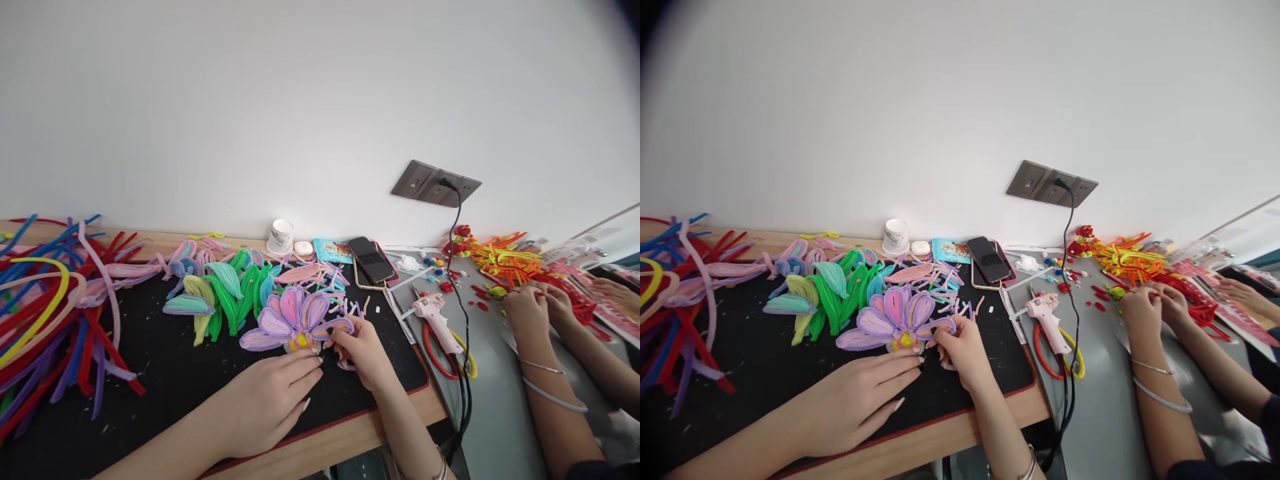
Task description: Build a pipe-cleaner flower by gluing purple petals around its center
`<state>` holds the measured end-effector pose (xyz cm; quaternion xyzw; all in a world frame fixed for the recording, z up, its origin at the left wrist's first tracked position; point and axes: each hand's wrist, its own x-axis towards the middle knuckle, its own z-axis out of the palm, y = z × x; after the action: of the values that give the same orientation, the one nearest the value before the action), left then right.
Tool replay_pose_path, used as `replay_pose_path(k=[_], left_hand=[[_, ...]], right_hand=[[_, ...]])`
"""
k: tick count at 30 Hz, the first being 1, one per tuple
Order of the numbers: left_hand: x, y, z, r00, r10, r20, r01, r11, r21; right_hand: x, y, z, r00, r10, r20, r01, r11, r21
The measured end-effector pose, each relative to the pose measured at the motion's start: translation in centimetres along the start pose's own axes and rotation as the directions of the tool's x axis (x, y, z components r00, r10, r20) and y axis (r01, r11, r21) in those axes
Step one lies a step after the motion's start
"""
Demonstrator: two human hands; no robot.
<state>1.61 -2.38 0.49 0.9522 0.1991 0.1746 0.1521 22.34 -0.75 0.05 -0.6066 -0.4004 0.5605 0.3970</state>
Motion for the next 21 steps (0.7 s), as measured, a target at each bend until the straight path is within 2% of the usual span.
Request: replay_pose_path(k=[9, 12, 16, 21], left_hand=[[0.09, 0.12, -0.06, 0.995, -0.081, 0.065, 0.082, 0.996, -0.019], [0.24, 0.21, -0.25, 0.991, -0.115, 0.072, 0.117, 0.993, -0.023], [0.4, 0.22, -0.19, 0.987, -0.141, 0.074, 0.142, 0.99, -0.01], [0.28, 0.33, 0.43, 0.993, -0.113, 0.025, 0.112, 0.994, 0.014]], right_hand=[[0.15, -0.07, 0.18, 0.995, -0.065, -0.073, 0.053, 0.986, -0.156], [0.27, -0.06, 0.12, 0.989, -0.116, -0.092, 0.089, 0.962, -0.258], [0.57, 0.08, -0.04, 0.967, -0.231, -0.102, 0.158, 0.869, -0.468], [0.43, -0.38, -0.16, 0.95, -0.293, -0.11, 0.136, 0.703, -0.698]])
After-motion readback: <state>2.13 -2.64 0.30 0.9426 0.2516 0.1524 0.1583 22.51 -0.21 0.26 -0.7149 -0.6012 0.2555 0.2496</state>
